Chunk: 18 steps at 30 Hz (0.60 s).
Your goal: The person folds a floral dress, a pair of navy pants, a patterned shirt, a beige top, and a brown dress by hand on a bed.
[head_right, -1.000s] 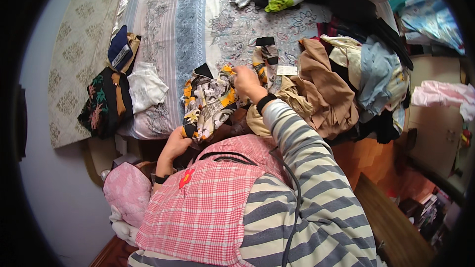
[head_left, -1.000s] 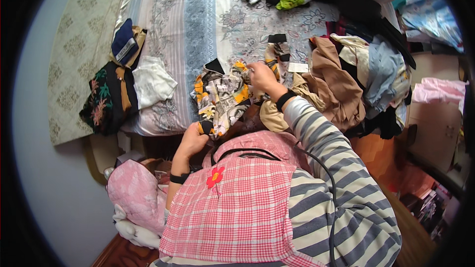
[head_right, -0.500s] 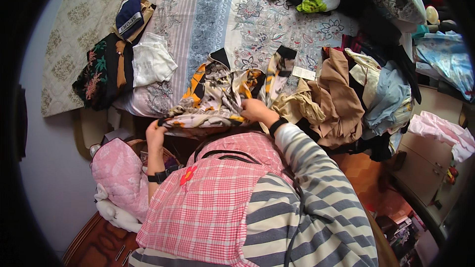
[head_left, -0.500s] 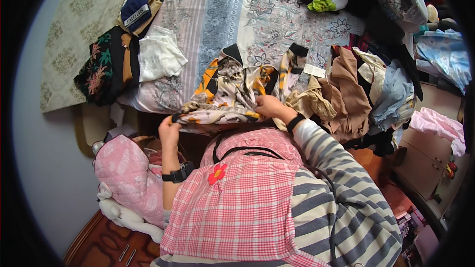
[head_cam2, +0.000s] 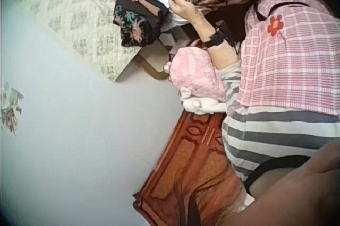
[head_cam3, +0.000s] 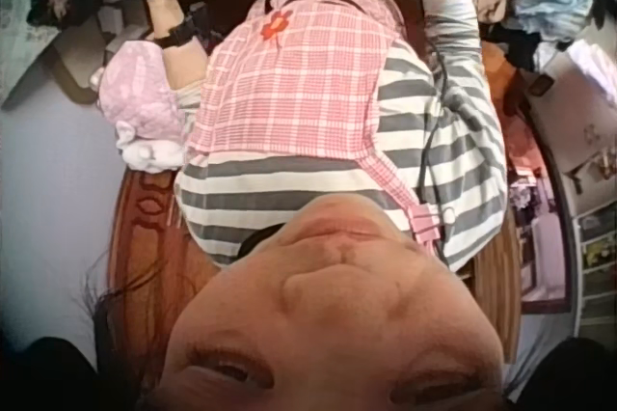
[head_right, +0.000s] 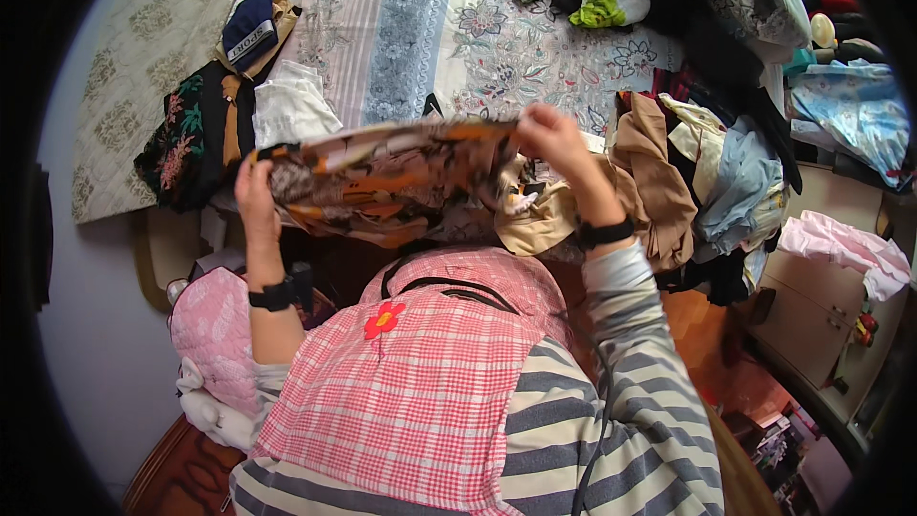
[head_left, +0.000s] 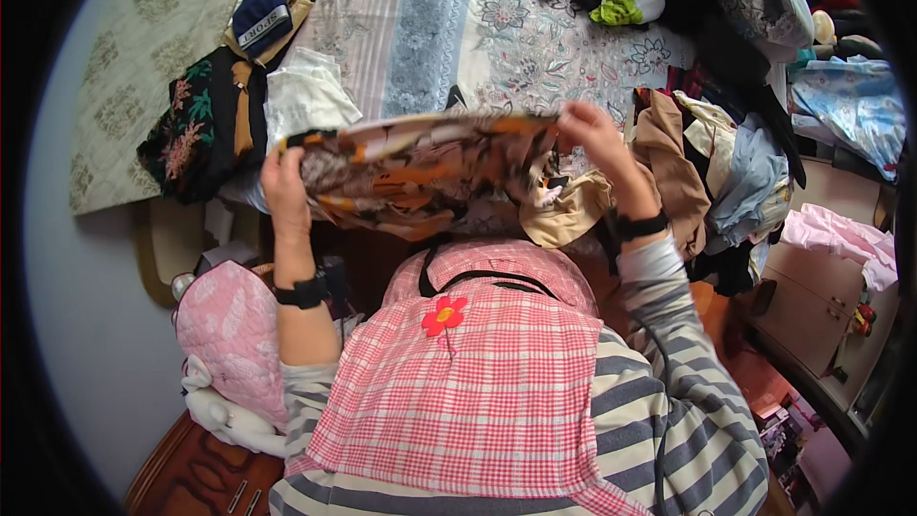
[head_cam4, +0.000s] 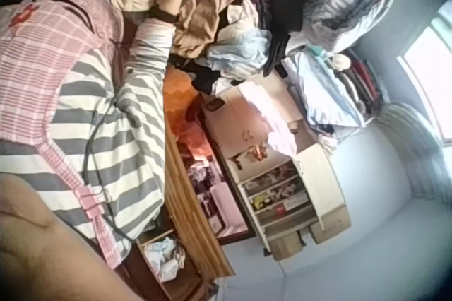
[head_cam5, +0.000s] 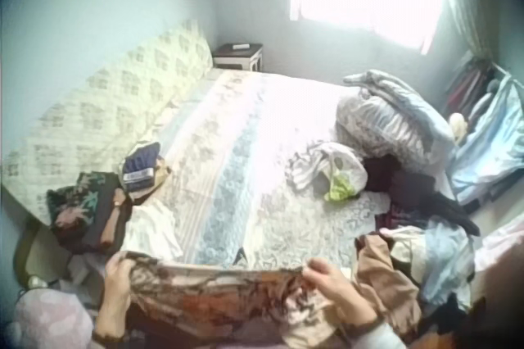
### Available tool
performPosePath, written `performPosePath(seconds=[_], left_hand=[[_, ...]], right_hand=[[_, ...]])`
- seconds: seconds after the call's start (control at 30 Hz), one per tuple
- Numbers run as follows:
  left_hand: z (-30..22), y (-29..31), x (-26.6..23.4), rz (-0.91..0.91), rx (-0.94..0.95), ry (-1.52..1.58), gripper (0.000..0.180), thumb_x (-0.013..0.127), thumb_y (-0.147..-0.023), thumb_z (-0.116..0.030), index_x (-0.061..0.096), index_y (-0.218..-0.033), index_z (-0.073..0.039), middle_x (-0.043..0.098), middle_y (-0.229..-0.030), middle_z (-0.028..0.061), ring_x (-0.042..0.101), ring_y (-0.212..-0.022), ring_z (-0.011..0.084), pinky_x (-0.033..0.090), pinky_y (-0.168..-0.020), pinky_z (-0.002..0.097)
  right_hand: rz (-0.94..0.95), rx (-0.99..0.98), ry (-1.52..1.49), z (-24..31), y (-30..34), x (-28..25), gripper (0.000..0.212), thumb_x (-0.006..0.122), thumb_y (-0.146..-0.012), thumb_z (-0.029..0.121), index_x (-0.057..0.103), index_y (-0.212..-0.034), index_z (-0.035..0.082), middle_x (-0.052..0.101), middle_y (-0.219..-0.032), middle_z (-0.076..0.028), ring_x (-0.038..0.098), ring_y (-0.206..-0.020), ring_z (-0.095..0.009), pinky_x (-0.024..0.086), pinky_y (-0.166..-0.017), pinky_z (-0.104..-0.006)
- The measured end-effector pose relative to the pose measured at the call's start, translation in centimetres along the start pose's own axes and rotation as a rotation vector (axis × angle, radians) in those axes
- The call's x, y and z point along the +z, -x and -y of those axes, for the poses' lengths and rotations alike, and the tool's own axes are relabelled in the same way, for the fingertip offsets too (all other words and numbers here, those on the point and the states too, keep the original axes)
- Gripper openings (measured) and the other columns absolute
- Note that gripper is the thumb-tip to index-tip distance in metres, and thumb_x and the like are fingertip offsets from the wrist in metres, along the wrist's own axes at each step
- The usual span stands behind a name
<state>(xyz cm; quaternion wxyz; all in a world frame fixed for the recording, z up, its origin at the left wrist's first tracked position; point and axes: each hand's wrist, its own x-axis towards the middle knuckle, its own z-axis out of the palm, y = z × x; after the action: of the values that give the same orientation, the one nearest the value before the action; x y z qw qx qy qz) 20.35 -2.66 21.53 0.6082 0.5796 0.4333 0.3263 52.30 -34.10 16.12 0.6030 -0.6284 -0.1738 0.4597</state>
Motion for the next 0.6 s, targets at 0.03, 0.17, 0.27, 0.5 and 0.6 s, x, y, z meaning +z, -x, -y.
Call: performPosePath(seconds=[0.03,0.17,0.27,0.5,0.6], left_hand=[[-2.0,-0.9,0.5,0.038,0.079,-0.039,0.023,0.055,-0.087,-0.008,0.061,-0.105,0.003,0.062,-0.088,0.0016,0.055,-0.077,0.0088,0.045,-0.071,0.0234],[-7.0,-6.7,1.7,0.042,0.449,-0.438,0.028,0.054,-0.093,-0.01,0.057,-0.116,0.005,0.063,-0.106,0.0053,0.059,-0.092,0.0121,0.047,-0.082,0.0253],[-11.0,-7.6,5.9,0.093,0.307,0.029,0.025,0.052,-0.095,-0.011,0.059,-0.114,0.004,0.065,-0.105,0.0051,0.061,-0.089,0.0137,0.048,-0.081,0.0269],[-11.9,-6.1,10.5,0.576,-0.232,0.508,0.034,0.045,-0.1,-0.03,0.062,-0.109,-0.002,0.067,-0.105,0.0085,0.065,-0.094,0.0194,0.051,-0.087,0.0354],[-13.2,-4.8,13.3,0.583,-0.265,0.595,0.032,0.042,-0.101,-0.029,0.057,-0.113,-0.004,0.066,-0.102,0.0072,0.063,-0.095,0.0191,0.051,-0.086,0.0365]], right_hand=[[-0.064,-0.135,0.071,3.1,-1.0,0.0,0.01,0.057,-0.092,0.013,0.058,-0.095,0.004,0.059,-0.073,0.0,0.056,-0.063,-0.008,0.046,-0.058,-0.0223],[-0.285,-0.536,0.105,11.4,-5.1,0.3,0.018,0.056,-0.092,0.009,0.057,-0.107,-0.002,0.064,-0.085,-0.006,0.061,-0.07,-0.01,0.05,-0.063,-0.0228],[-0.338,-0.622,0.032,14.4,-6.8,-0.2,0.021,0.055,-0.092,0.008,0.056,-0.111,-0.001,0.065,-0.088,-0.007,0.062,-0.073,-0.011,0.051,-0.064,-0.023],[-0.275,-0.427,0.304,9.2,-5.2,1.7,0.03,0.056,-0.086,0.006,0.054,-0.114,-0.003,0.064,-0.089,-0.008,0.061,-0.077,-0.013,0.05,-0.067,-0.0261],[-0.128,-0.234,0.285,4.2,-3.4,4.3,0.028,0.057,-0.084,0.005,0.058,-0.112,0.0,0.065,-0.09,-0.006,0.061,-0.078,-0.011,0.049,-0.069,-0.0249]])
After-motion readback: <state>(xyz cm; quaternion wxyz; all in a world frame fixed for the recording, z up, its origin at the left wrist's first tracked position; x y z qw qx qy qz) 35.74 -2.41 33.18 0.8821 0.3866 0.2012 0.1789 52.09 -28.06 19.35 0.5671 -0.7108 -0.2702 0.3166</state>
